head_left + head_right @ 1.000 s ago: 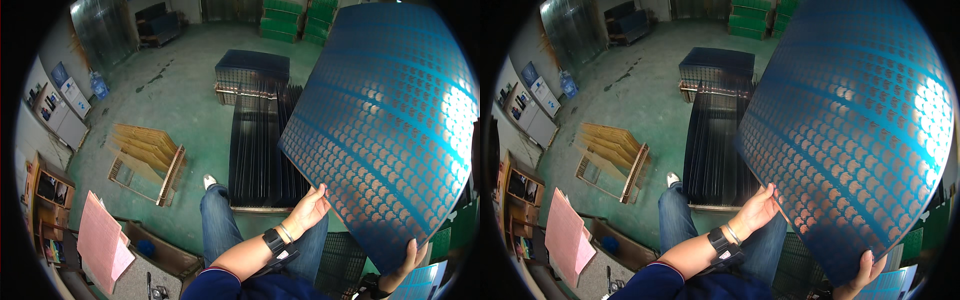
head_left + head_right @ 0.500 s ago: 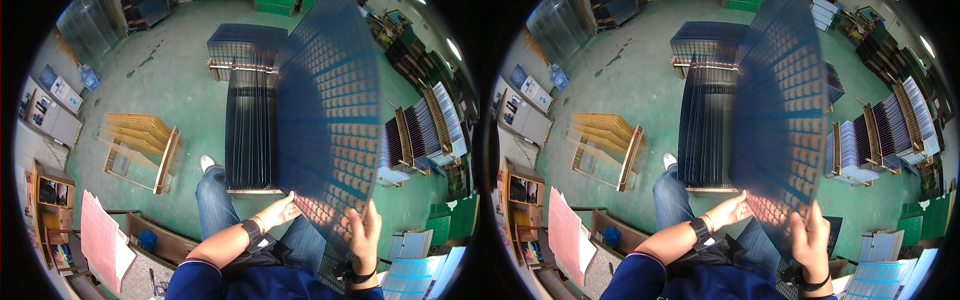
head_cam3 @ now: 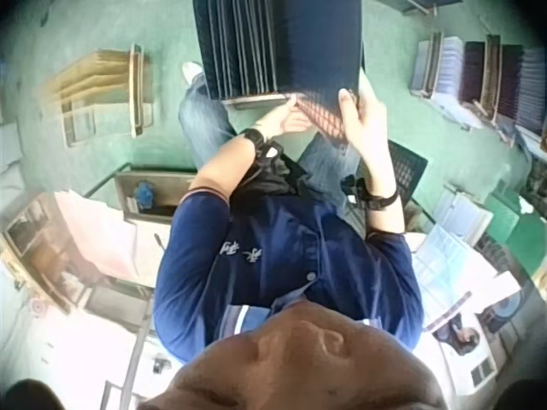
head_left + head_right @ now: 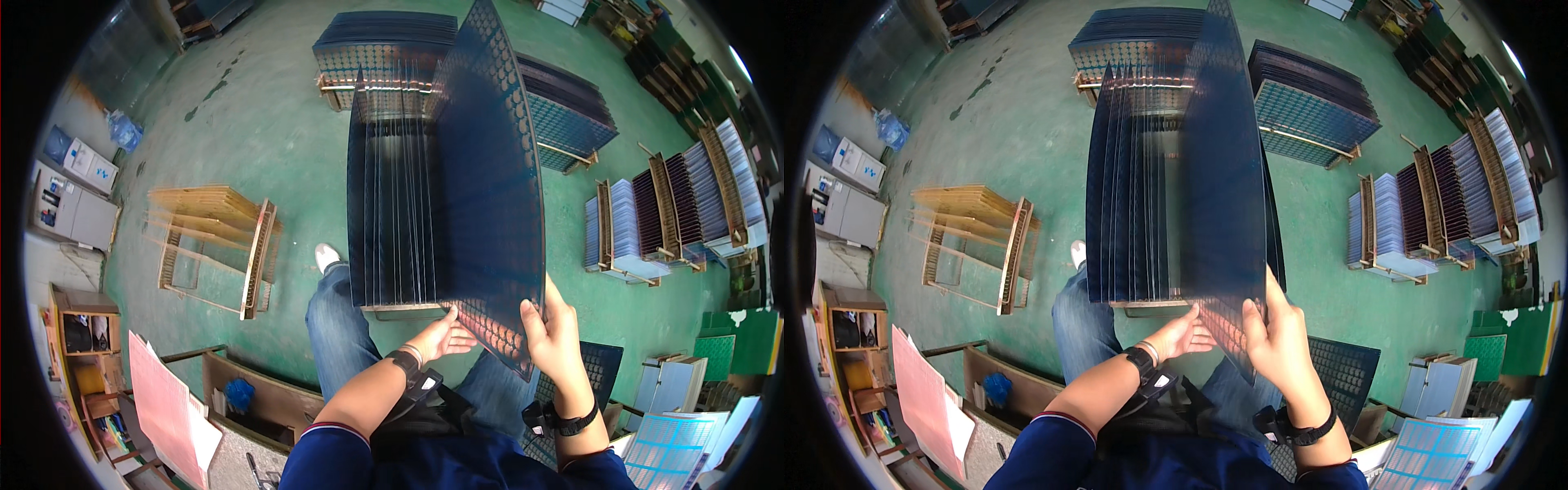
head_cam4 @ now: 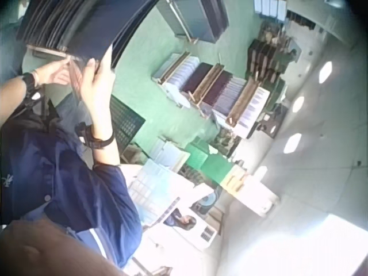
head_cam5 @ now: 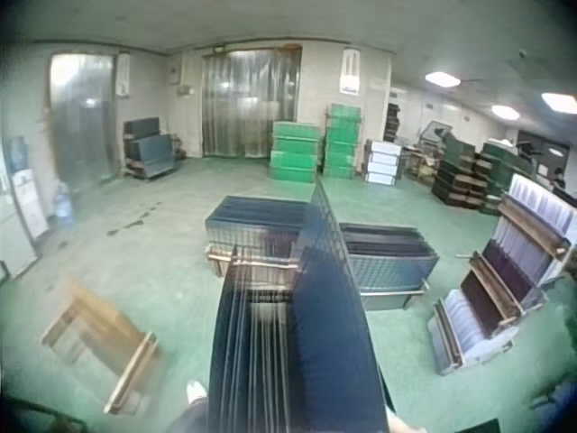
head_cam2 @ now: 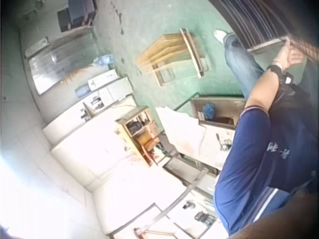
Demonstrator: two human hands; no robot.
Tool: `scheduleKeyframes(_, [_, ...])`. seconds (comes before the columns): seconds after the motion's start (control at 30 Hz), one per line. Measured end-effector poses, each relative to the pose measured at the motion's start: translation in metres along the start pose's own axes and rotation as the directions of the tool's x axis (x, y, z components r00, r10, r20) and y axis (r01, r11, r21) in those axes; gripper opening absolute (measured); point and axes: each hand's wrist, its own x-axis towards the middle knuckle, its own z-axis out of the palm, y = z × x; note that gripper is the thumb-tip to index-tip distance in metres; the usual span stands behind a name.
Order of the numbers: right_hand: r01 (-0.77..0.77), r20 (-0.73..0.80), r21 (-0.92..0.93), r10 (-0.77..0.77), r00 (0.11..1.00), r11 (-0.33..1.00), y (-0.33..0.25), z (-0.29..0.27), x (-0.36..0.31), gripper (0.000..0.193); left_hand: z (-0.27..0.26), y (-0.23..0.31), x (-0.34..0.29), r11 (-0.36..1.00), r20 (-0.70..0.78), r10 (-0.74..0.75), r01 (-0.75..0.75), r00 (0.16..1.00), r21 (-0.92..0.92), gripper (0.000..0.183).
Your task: Inspecting and placing metal mesh sheets onto a drying or storage rack in a fabrication facility.
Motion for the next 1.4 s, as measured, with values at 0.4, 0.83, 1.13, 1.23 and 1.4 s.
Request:
scheduleKeyframes(0.4, [0.048, -0.016, 0.247, -0.045, 0.999, 0.968, 0.031, 0.012, 0.084, 0.066, 0.040, 0.095, -0.107, 0.431, 0.236, 0.354, -0.382, 0.905, 0.817, 0.029])
scheduleKeyframes(0.83, [0.231, -0.097, 0.198, -0.215, 0.972, 0.953, 0.035, 0.021, 0.056, 0.068, 0.027, 0.101, -0.087, -0.384, 0.340, 0.875, 0.065, 0.345, 0.921, 0.042])
scheduleKeyframes(1.13, [0.042, 0.011, 0.220, -0.045, 0.999, 0.975, 0.025, 0.016, 0.043, 0.069, 0.024, 0.103, -0.089, -0.401, 0.343, 0.872, 0.108, 0.349, 0.909, 0.041])
scheduleKeyframes(1.23, [0.078, -0.024, 0.244, -0.074, 0.997, 0.967, 0.032, 0.018, 0.047, 0.069, 0.024, 0.103, -0.090, -0.407, 0.347, 0.870, 0.114, 0.349, 0.906, 0.041])
scheduleKeyframes(1.4, [-0.019, 0.069, 0.151, 0.009, 0.998, 0.988, 0.016, 0.019, 0.061, 0.071, 0.023, 0.103, -0.088, -0.395, 0.333, 0.873, 0.118, 0.357, 0.911, 0.041])
